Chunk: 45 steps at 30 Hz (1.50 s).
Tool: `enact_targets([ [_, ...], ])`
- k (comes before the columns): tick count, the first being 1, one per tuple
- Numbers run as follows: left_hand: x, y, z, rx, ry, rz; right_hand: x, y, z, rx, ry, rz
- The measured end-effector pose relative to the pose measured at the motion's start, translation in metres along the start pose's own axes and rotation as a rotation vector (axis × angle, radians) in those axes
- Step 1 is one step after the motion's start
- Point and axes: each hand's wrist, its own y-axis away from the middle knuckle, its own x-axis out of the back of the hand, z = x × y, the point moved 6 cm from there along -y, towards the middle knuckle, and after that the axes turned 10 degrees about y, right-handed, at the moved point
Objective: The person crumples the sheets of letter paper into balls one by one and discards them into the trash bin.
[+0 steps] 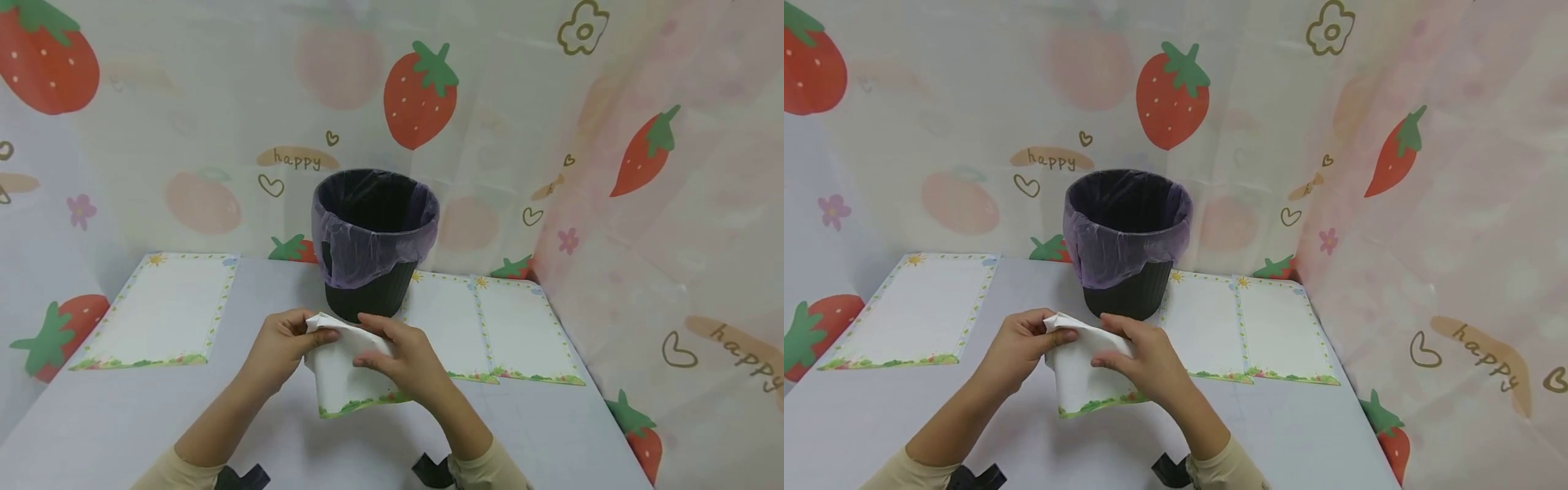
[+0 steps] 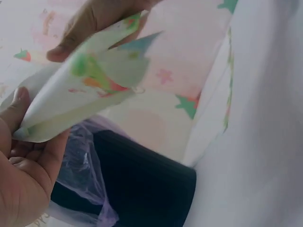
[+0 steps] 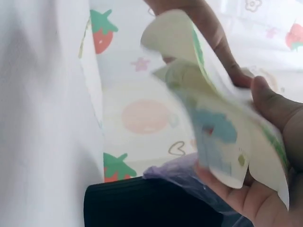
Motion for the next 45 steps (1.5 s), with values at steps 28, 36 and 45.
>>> enact_targets([
  [28, -0.036, 0.020, 0.014, -0.310, -0.423, -0.222, -0.013, 0.003, 0.030, -0.350, -0.471, 0.118],
  [36, -0.044, 0.020, -0.001, -0.286, -0.316, -0.201, -0.021, 0.004, 0.011, -0.167, -0.394, 0.028],
  [45, -0.031, 0.014, 0.006, -0.292, -0.284, -0.122, 0.000, 0.002, -0.009, 0.100, -0.033, 0.058],
])
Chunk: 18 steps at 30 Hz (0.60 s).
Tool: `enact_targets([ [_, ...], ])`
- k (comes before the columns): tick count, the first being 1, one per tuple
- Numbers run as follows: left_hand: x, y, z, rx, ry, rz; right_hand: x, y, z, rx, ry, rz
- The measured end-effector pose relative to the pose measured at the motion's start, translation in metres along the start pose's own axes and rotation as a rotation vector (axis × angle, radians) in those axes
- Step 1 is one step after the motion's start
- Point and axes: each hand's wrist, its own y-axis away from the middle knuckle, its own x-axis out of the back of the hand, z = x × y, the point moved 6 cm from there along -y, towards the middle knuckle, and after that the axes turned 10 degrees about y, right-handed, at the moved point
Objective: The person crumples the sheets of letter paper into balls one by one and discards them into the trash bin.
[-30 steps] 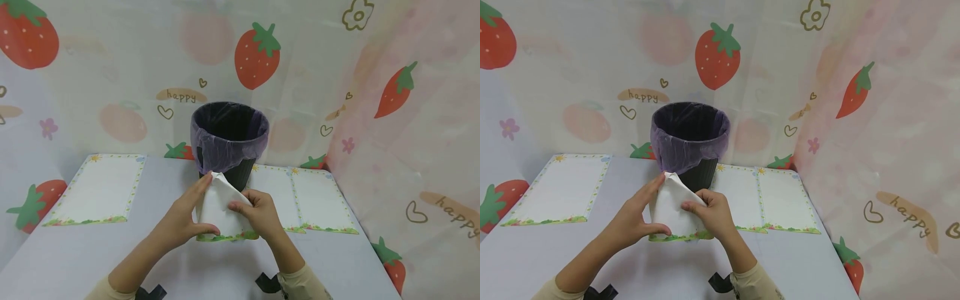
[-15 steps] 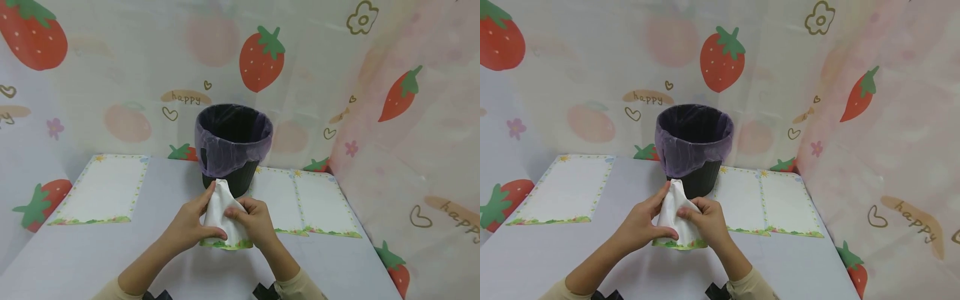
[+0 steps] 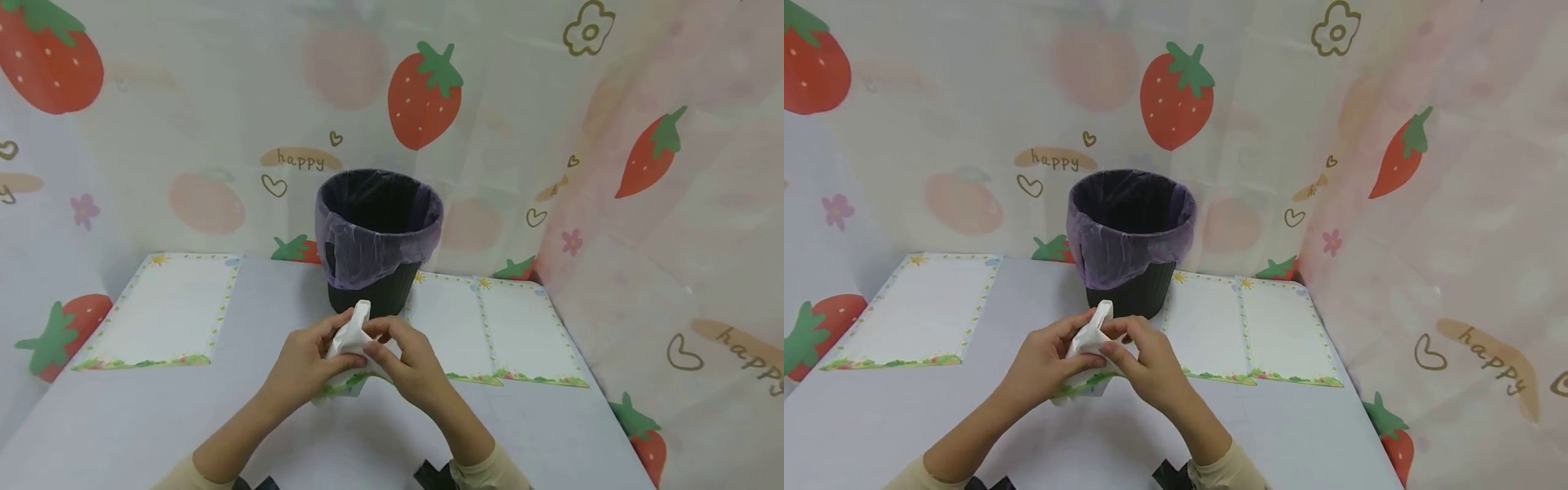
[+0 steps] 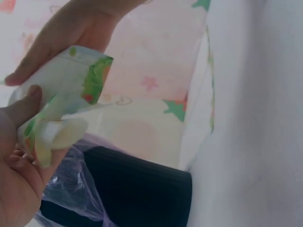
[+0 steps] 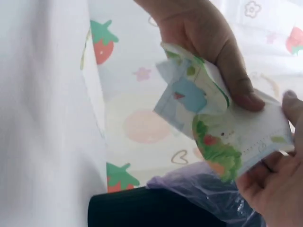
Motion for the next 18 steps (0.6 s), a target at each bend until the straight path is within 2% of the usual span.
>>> enact_targets([
  [3, 0.001, 0.000, -0.001, 0.031, 0.001, 0.000, 0.007, -0.001, 0.000, 0.034, 0.118, 0.041],
  [6, -0.001, 0.000, -0.001, 0.037, -0.018, -0.035, 0.010, -0.001, 0.003, 0.012, 0.138, 0.030],
  [9, -0.005, 0.002, 0.001, 0.008, -0.048, -0.041, 0.009, -0.001, 0.006, -0.016, 0.086, 0.013],
  [13, -0.009, 0.005, 0.004, -0.025, -0.064, -0.001, 0.010, 0.001, 0.011, -0.066, 0.012, 0.060],
  [18, -0.014, 0.005, 0.002, 0.033, -0.030, 0.025, 0.011, 0.001, 0.022, -0.185, -0.209, 0.094],
])
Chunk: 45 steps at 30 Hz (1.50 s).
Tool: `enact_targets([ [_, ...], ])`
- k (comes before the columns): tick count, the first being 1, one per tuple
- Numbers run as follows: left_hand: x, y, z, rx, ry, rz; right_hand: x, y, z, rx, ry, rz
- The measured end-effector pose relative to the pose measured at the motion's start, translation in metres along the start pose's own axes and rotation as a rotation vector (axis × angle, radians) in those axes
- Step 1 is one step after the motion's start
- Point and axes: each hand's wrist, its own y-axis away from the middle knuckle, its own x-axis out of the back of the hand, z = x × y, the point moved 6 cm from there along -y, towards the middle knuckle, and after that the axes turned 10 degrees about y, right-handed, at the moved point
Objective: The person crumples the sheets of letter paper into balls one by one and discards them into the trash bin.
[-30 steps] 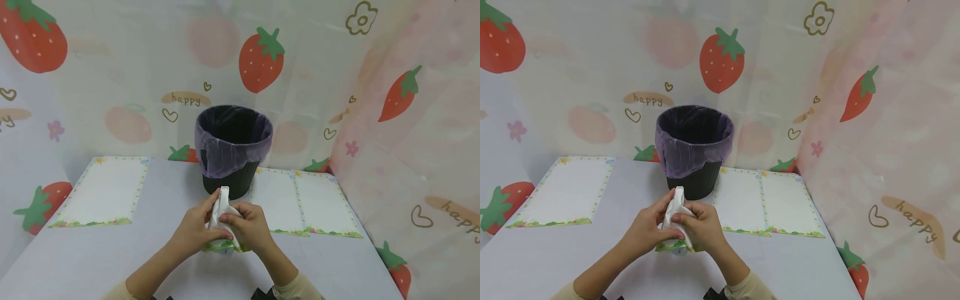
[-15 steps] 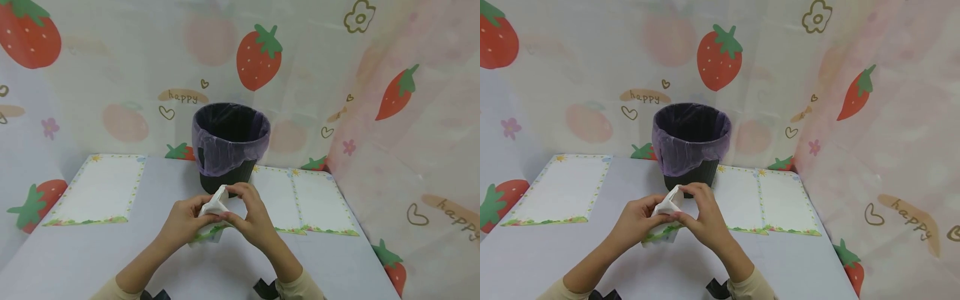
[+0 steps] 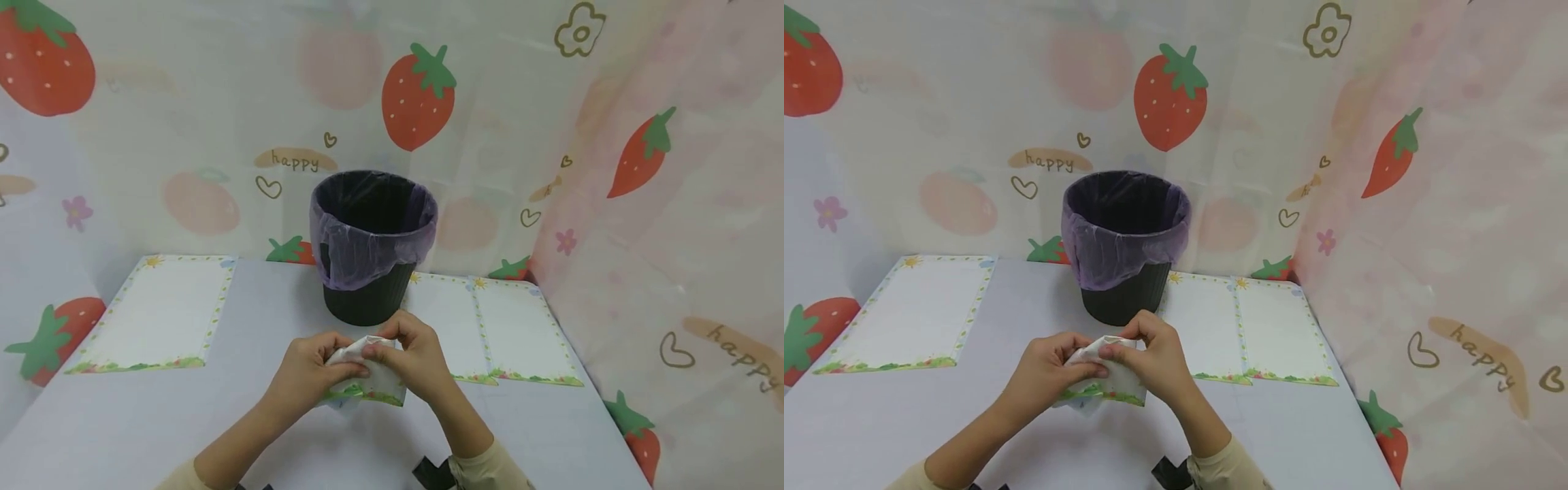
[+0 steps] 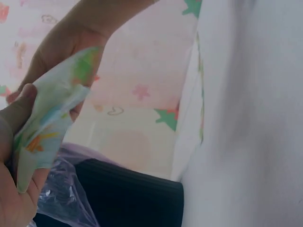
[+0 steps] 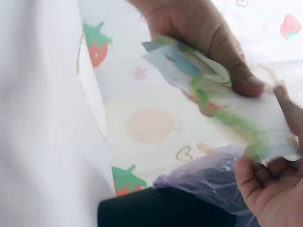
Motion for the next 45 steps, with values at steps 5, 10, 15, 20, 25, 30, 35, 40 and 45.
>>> enact_targets([
  [5, 0.007, -0.001, 0.000, 0.069, -0.047, 0.067, 0.008, -0.002, 0.010, -0.127, -0.132, 0.101],
  [10, 0.011, 0.000, 0.001, 0.167, -0.070, 0.071, 0.017, -0.001, 0.015, -0.118, -0.062, 0.284],
  [15, 0.004, 0.006, -0.004, 0.279, -0.022, 0.053, 0.010, 0.006, 0.016, -0.071, 0.005, 0.435],
  [20, -0.013, 0.013, -0.006, 0.285, 0.035, 0.032, -0.004, 0.013, 0.018, -0.086, -0.080, 0.484],
  [25, -0.016, 0.014, -0.008, 0.226, 0.014, 0.079, -0.013, 0.010, 0.015, -0.159, -0.195, 0.340],
  [30, -0.006, 0.012, -0.008, 0.156, 0.019, 0.145, -0.019, 0.005, 0.005, -0.177, -0.254, 0.038],
  [35, 0.001, 0.009, -0.003, 0.097, 0.026, 0.139, -0.014, 0.002, -0.001, -0.137, -0.260, -0.152],
  [40, -0.002, 0.006, 0.000, 0.074, 0.062, 0.067, -0.009, 0.000, -0.001, -0.141, -0.245, -0.187],
  [45, -0.007, 0.007, -0.002, 0.108, 0.053, -0.010, -0.009, 0.001, 0.007, -0.260, -0.093, -0.138],
])
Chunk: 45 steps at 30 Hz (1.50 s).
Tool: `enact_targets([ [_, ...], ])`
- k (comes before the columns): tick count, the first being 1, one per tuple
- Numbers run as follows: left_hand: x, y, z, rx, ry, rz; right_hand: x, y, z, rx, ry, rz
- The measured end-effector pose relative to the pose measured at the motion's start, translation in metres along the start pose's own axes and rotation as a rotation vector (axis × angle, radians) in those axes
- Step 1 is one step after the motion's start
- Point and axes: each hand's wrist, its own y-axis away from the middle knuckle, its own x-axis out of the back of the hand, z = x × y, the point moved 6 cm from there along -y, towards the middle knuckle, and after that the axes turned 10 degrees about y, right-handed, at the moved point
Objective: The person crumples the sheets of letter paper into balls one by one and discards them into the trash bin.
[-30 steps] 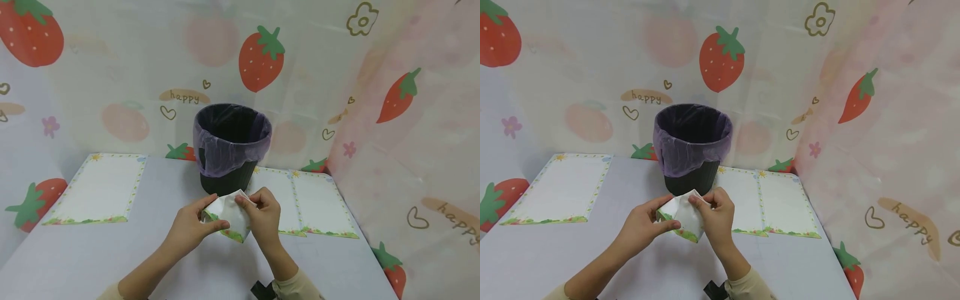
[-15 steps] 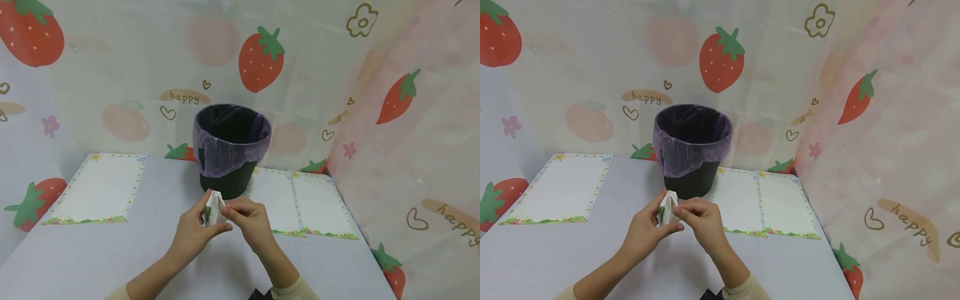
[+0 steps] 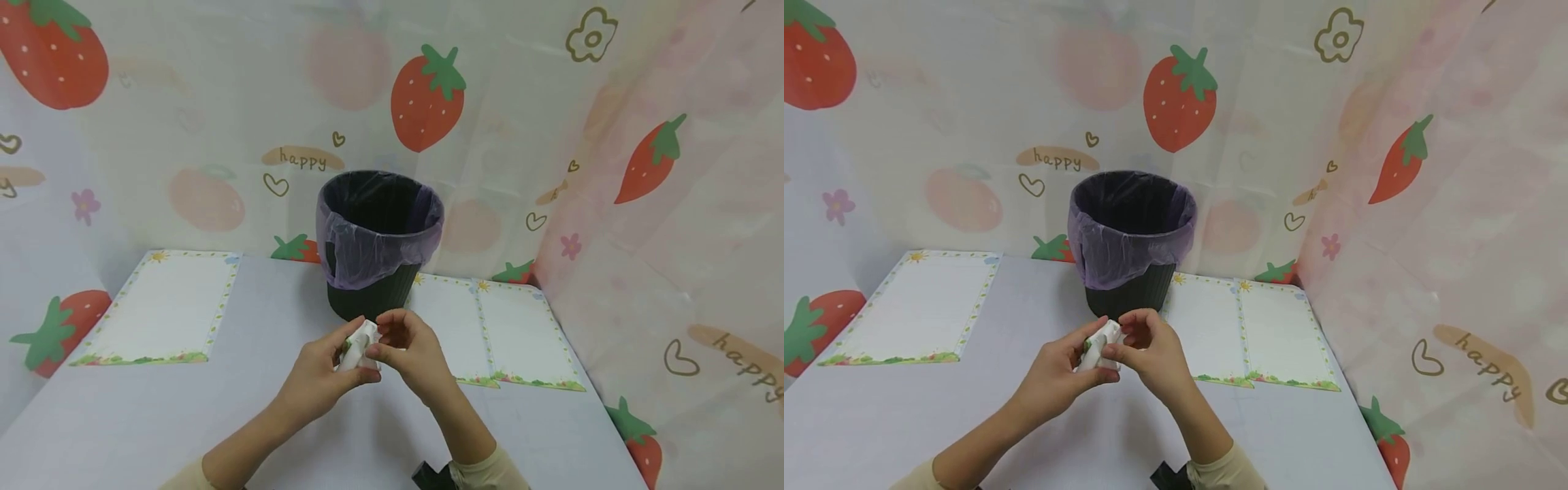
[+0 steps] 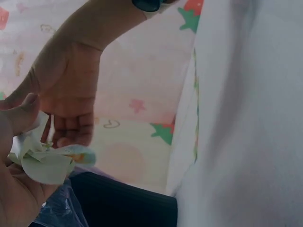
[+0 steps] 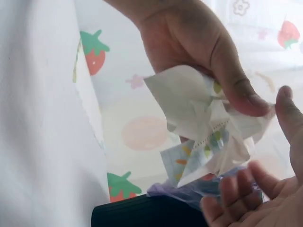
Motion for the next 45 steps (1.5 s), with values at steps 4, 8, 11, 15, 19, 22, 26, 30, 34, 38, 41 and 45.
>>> enact_targets([
  [4, -0.002, 0.001, 0.001, -0.026, -0.032, -0.060, -0.002, 0.001, 0.006, -0.063, 0.056, -0.041],
  [8, -0.002, 0.002, 0.006, -0.104, -0.149, -0.091, -0.006, 0.002, 0.008, -0.063, 0.023, -0.074],
  [11, -0.001, 0.003, 0.010, -0.156, -0.284, -0.070, -0.013, 0.003, 0.009, -0.071, -0.009, -0.099],
  [15, 0.000, 0.005, 0.011, -0.197, -0.419, -0.039, -0.022, 0.004, 0.013, -0.102, -0.011, -0.145],
  [19, -0.001, 0.005, 0.007, -0.215, -0.484, -0.022, -0.025, 0.004, 0.016, -0.134, 0.018, -0.135],
  [22, 0.001, 0.004, 0.004, -0.206, -0.460, 0.019, -0.025, 0.002, 0.015, -0.147, 0.000, -0.109],
  [26, 0.007, 0.003, 0.003, -0.214, -0.396, 0.084, -0.026, -0.001, 0.013, -0.154, -0.057, -0.089],
  [30, 0.011, 0.003, 0.004, -0.254, -0.369, 0.100, -0.025, -0.001, 0.012, -0.154, -0.080, -0.051],
  [34, 0.013, -0.001, 0.003, -0.191, -0.367, 0.090, -0.023, -0.002, 0.013, -0.145, -0.090, -0.008],
  [38, 0.014, -0.005, -0.004, -0.036, -0.325, 0.051, -0.019, -0.003, 0.017, -0.151, -0.104, 0.038],
  [41, 0.014, -0.007, -0.006, 0.012, -0.249, 0.016, -0.017, -0.003, 0.018, -0.156, -0.123, 0.067],
  [45, 0.013, -0.008, 0.000, -0.095, -0.220, 0.012, -0.017, -0.002, 0.017, -0.151, -0.146, 0.032],
])
